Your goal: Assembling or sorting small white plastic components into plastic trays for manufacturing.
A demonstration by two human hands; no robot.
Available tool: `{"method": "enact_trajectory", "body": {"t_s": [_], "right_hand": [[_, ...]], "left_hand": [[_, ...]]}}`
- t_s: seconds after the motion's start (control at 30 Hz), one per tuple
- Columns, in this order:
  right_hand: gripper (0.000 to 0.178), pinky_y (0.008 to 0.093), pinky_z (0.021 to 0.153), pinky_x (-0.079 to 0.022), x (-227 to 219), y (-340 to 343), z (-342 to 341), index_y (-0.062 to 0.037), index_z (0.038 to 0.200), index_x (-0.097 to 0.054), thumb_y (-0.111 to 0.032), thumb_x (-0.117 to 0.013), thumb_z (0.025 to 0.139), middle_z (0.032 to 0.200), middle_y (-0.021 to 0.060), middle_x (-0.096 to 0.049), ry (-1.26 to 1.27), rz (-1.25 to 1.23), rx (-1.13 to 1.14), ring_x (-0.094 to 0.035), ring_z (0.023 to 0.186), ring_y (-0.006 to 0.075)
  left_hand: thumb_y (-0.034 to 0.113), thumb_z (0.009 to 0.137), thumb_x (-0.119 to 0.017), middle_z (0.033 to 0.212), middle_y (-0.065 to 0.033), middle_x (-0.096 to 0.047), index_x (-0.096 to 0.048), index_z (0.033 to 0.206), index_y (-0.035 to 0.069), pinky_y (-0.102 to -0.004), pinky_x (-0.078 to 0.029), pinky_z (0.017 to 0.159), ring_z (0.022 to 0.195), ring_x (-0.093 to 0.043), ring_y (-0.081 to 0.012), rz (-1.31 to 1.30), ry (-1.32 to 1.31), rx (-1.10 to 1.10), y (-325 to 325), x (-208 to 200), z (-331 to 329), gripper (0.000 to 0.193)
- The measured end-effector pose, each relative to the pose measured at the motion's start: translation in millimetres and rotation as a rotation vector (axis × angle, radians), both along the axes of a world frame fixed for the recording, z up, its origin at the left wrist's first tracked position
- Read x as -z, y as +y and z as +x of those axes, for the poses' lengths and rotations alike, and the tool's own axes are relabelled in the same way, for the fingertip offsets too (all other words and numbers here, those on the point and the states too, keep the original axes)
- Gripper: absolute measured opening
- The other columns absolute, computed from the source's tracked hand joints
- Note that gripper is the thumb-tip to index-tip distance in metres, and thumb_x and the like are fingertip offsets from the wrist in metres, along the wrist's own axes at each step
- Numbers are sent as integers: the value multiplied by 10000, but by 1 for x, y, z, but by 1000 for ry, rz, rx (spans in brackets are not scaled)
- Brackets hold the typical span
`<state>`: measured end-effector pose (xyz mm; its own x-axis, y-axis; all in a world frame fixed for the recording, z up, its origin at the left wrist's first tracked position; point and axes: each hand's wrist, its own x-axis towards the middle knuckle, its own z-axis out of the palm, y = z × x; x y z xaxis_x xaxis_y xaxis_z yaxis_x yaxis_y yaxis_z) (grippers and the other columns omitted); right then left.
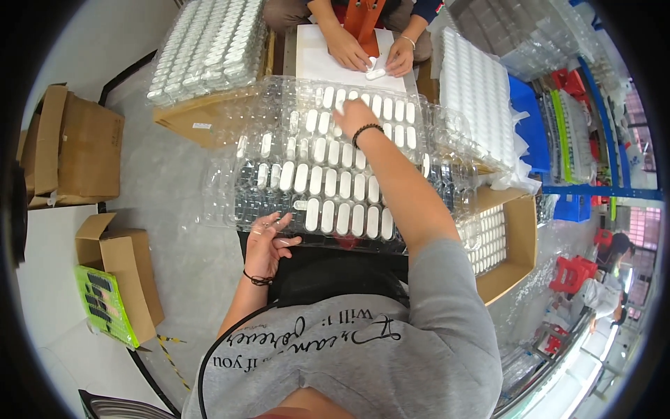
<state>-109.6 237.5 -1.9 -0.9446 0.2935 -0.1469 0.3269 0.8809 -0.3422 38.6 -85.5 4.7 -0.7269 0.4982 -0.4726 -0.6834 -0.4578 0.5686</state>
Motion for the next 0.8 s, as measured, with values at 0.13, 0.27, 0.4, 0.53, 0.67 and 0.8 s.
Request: {"method": "enact_trajectory", "body": {"t_s": [0.13, 0.27, 0.4, 0.53, 0.67, 0.8], "right_hand": [[336, 432, 862, -482, 15, -3, 17, 41, 1013, -580, -246, -598, 837, 1024, 256, -607, -120, -71, -46, -597, 991, 369], [477, 422, 880, -482, -5, -14, 13, 61, 1161, -437, -124, -621, 761, 1067, 285, -605, -221, -169, 179, -609, 1020, 369], [443, 405, 865, -484, -12, -9, 1, 71, 1148, -462, -82, -578, 748, 1020, 282, -620, -112, -93, 229, -615, 1001, 370], [358, 427, 796, -487, -39, -68, -10, 18, 1063, -482, -165, -611, 783, 933, 233, -636, 275, -214, -40, -622, 903, 377], [282, 341, 626, -516, -28, -154, -23, 10, 1002, -483, -108, -624, 788, 782, 127, -625, 192, -944, -177, -647, 703, 218], [299, 286, 409, -466, -9, -210, -24, 20, 1005, -486, -93, -633, 770, 735, 128, -622, -107, -945, -1, -609, 499, 176]], "left_hand": [[103, 946, -470, 1275, -217, -526, -412, 1247, 43, -266, -567, 508, 874, -677, -345, -56, 32, 67, 8, -8, 0, 313], [128, 953, -477, 1277, -210, -528, -406, 1269, 59, -258, -562, 561, 909, -673, -324, -78, 57, 116, 8, -10, 10, 331], [159, 957, -488, 1267, -205, -537, -405, 1295, 85, -284, -582, 592, 939, -665, -316, -43, 42, 178, 12, -9, 14, 355], [177, 960, -488, 1269, -201, -535, -373, 1305, 57, -304, -588, 622, 954, -661, -301, -37, 2, 211, 17, -11, 15, 383], [218, 955, -508, 1247, -188, -546, -330, 1334, 22, -290, -581, 649, 988, -649, -267, -21, -43, 270, 37, -11, 12, 462], [261, 946, -537, 1107, -115, -618, -404, 1327, 61, -304, -557, 711, 942, -654, -204, -56, -52, 444, 44, -11, 3, 450]]}}
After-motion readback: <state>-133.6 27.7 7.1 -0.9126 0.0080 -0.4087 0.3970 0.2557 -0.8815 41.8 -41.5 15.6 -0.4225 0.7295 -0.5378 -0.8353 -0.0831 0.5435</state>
